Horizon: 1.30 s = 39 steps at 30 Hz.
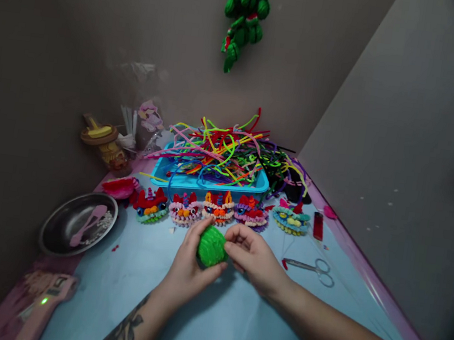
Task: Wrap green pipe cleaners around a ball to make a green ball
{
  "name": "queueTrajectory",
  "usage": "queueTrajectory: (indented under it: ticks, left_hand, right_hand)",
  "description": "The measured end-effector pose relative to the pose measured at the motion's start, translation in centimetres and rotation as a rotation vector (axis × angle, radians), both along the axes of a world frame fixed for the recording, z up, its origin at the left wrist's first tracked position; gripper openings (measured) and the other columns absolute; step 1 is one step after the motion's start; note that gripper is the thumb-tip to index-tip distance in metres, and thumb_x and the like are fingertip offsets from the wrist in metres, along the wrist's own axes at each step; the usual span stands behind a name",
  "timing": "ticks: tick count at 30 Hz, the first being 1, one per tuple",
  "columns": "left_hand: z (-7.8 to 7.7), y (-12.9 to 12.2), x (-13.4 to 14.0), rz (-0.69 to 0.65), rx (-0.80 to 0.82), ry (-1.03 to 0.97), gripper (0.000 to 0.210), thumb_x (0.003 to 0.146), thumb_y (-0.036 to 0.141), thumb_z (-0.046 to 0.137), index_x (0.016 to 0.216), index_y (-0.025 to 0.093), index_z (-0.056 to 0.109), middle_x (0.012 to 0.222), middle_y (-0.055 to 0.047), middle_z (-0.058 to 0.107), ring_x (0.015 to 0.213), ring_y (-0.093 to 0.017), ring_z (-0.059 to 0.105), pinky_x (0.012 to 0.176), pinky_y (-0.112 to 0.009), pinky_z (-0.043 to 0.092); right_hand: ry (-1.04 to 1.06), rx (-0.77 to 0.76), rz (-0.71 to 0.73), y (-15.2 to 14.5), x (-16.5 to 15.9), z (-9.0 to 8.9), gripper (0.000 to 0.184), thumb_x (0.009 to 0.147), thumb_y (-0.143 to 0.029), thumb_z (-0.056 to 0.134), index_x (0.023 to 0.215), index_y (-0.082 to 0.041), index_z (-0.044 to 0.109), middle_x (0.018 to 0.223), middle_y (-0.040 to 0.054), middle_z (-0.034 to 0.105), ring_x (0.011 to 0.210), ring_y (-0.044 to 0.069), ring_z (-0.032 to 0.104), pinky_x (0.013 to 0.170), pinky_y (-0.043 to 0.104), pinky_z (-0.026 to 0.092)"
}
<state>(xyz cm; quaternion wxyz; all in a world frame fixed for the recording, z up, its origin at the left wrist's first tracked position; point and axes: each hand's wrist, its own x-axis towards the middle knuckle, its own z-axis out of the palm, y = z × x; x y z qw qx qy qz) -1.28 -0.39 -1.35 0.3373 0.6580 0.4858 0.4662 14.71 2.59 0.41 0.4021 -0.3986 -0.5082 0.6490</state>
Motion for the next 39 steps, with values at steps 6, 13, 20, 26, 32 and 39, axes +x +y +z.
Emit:
queueTrajectory:
  ticks: [6, 13, 20, 26, 32, 39]
  left_hand:
    - [-0.5, 0.2, -0.2, -0.013, 0.096, 0.114, 0.073, 0.073, 0.021, 0.07, 0.137, 0.028, 0.033, 0.134, -0.011, 0.045, 0.126, -0.029, 0.041, 0.105, -0.044, 0.032]
    - [-0.9, -0.1, -0.2, -0.048, 0.127, 0.162, 0.074, 0.074, 0.019, 0.067, 0.137, 0.027, 0.029, 0.136, -0.01, 0.042, 0.126, -0.027, 0.042, 0.105, -0.043, 0.034]
    - [-0.1, 0.0, 0.1, 0.004, -0.031, 0.023, 0.077, 0.07, 0.023, 0.07, 0.135, 0.022, 0.03, 0.137, -0.012, 0.042, 0.126, -0.029, 0.042, 0.105, -0.044, 0.034]
    - [0.1, 0.0, 0.3, -0.012, -0.052, -0.048, 0.078, 0.068, 0.025, 0.071, 0.135, 0.019, 0.031, 0.135, -0.013, 0.044, 0.126, -0.029, 0.043, 0.105, -0.043, 0.034]
    - [0.1, -0.1, 0.2, -0.023, -0.016, -0.045, 0.079, 0.067, 0.026, 0.072, 0.135, 0.02, 0.033, 0.134, -0.013, 0.046, 0.125, -0.03, 0.044, 0.104, -0.045, 0.035]
    - [0.3, -0.2, 0.3, -0.033, -0.049, -0.055, 0.079, 0.067, 0.028, 0.072, 0.135, 0.019, 0.033, 0.132, -0.013, 0.047, 0.124, -0.029, 0.045, 0.104, -0.043, 0.035]
  right_hand:
    - [-0.216, 0.308, -0.067, -0.5, 0.3, -0.1, 0.01, 0.079, -0.018, 0.053, 0.09, -0.02, 0.052, 0.082, 0.0006, 0.057, 0.077, 0.014, 0.057, 0.062, 0.023, 0.046]
    - [-0.376, 0.509, -0.048, -0.8, 0.9, 0.2, 0.011, 0.082, -0.014, 0.049, 0.09, -0.021, 0.049, 0.078, -0.001, 0.058, 0.07, 0.012, 0.058, 0.06, 0.022, 0.046]
    - [-0.361, 0.486, -0.075, -0.5, 1.0, 0.4, 0.015, 0.078, -0.014, 0.051, 0.092, -0.021, 0.051, 0.084, 0.0007, 0.058, 0.075, 0.014, 0.058, 0.056, 0.021, 0.044]
    - [-0.298, 0.54, -0.087, -0.5, 1.0, 0.8, 0.014, 0.079, -0.012, 0.049, 0.09, -0.021, 0.052, 0.085, 0.0012, 0.058, 0.078, 0.014, 0.058, 0.062, 0.023, 0.046]
    - [-0.283, 0.512, -0.091, -0.2, 1.1, 0.8, 0.014, 0.08, -0.014, 0.049, 0.092, -0.021, 0.052, 0.086, 0.0022, 0.06, 0.079, 0.016, 0.06, 0.063, 0.024, 0.046]
    - [-0.29, 0.514, -0.092, -0.1, 1.2, 0.9, 0.017, 0.08, -0.013, 0.048, 0.094, -0.021, 0.051, 0.086, 0.0022, 0.062, 0.08, 0.016, 0.061, 0.061, 0.024, 0.046]
